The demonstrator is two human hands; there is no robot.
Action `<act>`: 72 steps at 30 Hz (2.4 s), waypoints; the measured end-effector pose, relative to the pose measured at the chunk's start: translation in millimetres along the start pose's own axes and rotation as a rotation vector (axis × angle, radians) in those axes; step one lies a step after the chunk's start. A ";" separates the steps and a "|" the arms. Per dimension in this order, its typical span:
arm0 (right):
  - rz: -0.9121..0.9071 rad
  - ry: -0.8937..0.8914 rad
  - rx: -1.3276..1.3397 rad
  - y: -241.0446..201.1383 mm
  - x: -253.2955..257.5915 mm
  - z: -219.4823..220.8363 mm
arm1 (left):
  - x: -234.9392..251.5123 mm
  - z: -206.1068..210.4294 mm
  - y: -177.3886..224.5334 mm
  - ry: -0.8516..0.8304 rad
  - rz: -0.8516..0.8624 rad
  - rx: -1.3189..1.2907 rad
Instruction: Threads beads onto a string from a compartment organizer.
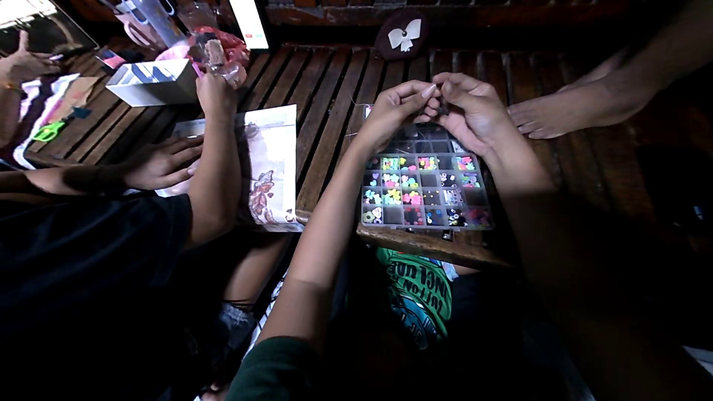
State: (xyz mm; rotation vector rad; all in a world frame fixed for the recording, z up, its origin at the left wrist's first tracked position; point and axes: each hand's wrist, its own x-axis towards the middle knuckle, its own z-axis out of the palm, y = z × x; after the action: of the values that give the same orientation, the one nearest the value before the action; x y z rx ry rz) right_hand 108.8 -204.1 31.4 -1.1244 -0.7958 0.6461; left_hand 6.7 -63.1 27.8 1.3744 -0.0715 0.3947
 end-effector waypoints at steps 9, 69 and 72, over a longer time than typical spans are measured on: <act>-0.051 0.062 -0.066 -2.2 0.4 4.7 | 1.0 1.5 0.4 -0.010 -0.026 0.018; -0.183 0.405 -0.037 -28.8 2.8 -30.0 | 0.4 -12.5 2.8 0.000 -0.222 0.266; -0.203 0.335 -0.106 -27.7 1.7 -32.0 | -0.1 -15.3 -0.9 -0.025 -0.169 0.454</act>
State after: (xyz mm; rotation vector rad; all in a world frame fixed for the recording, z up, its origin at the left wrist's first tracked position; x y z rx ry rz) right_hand 137.6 -228.2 51.0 -1.1911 -0.6493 0.2390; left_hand 4.2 -48.5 23.9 1.8183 0.1201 0.2592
